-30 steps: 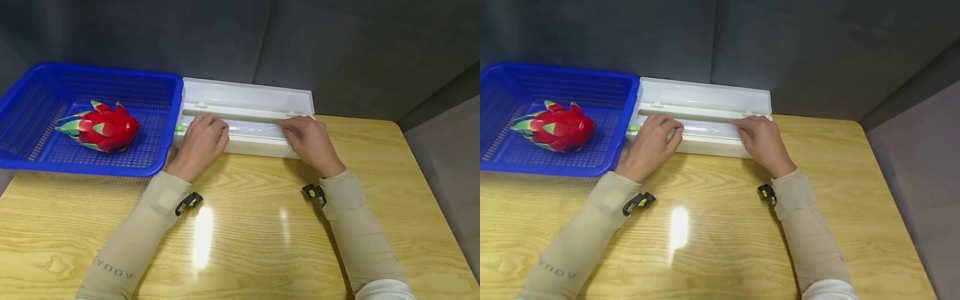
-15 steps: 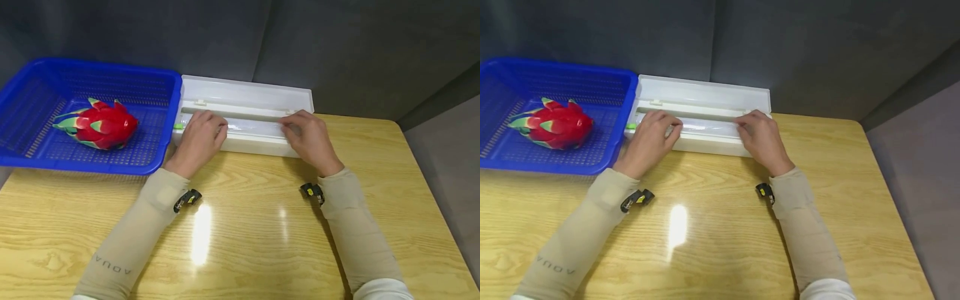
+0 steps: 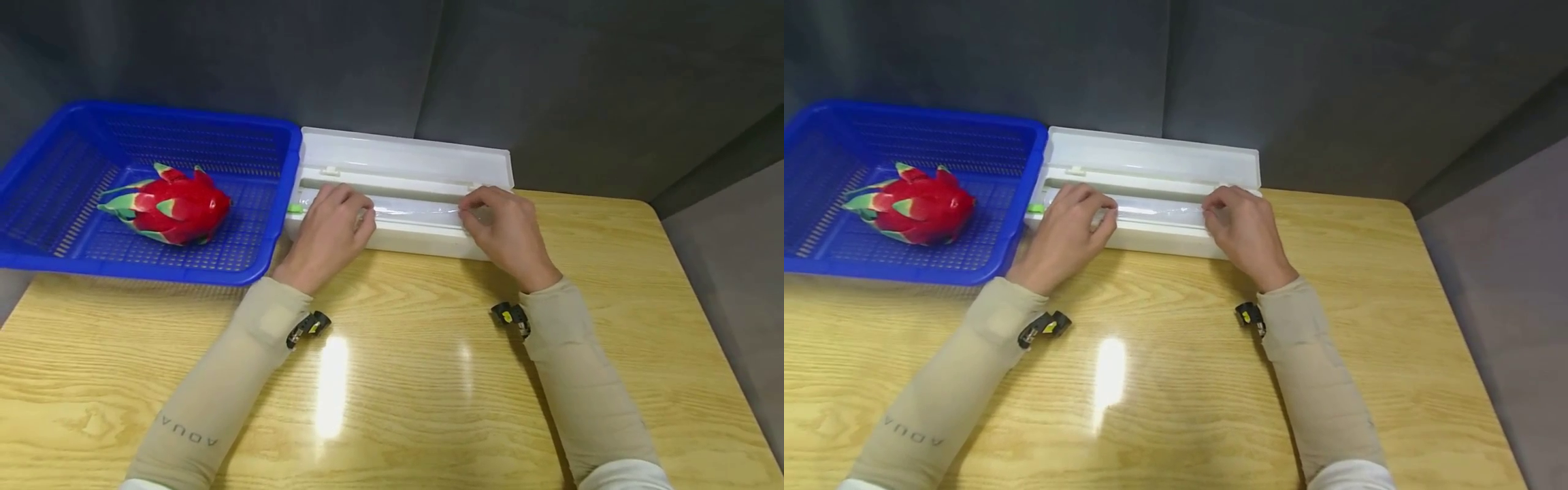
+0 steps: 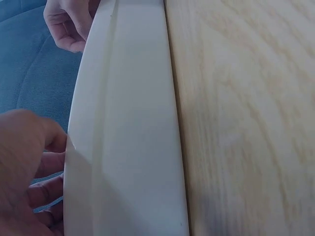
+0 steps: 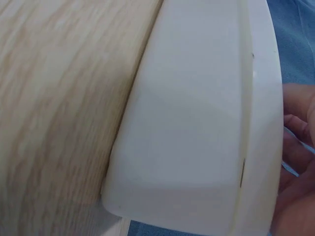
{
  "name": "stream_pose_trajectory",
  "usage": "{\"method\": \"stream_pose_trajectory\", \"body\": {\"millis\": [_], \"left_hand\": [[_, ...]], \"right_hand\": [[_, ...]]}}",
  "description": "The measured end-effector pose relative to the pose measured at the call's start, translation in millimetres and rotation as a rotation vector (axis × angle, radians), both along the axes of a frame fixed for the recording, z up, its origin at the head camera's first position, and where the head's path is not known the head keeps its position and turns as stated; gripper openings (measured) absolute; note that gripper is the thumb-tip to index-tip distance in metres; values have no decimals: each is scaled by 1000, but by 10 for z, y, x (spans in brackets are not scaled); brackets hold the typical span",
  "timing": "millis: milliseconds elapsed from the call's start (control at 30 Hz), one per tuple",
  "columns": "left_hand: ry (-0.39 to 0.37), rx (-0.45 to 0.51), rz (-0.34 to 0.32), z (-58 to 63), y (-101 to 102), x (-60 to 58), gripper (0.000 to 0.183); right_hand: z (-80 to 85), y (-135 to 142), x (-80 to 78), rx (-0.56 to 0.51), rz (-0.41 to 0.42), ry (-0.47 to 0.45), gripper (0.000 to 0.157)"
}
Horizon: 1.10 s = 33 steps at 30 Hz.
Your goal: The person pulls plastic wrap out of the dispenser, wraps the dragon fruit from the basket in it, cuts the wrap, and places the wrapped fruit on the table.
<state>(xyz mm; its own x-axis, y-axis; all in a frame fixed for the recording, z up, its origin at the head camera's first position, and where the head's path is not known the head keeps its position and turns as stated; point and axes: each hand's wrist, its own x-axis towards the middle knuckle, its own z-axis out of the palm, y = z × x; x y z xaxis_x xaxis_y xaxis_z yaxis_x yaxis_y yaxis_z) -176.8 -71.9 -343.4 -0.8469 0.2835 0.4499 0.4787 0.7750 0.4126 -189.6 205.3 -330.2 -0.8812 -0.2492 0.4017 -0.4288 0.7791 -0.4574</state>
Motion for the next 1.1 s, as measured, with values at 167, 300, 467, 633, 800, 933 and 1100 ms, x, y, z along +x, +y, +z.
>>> {"method": "stream_pose_trajectory", "body": {"millis": [167,300,467,633,800,933,1100], "left_hand": [[23,-1,3,-24,-13,-5,24],[21,1,14,-31,-29,0,24],[1,-5,13,-18,-37,-2,25],[1,-18,10,24,-31,-21,26],[-30,-13,6,89,-25,-19,26],[-53,-14,12,101,-26,-16,25],[-39,-15,12,103,-42,-19,22]], "right_hand": [[0,-16,3,8,-18,-13,8],[-19,-33,-12,7,-5,-6,14],[-33,-34,-19,6,11,23,14],[-12,-30,-30,-17,15,64,9],[25,-25,-27,-33,-8,68,8],[21,-22,-5,-32,-23,52,8],[22,-23,6,-41,-15,77,8]]}}
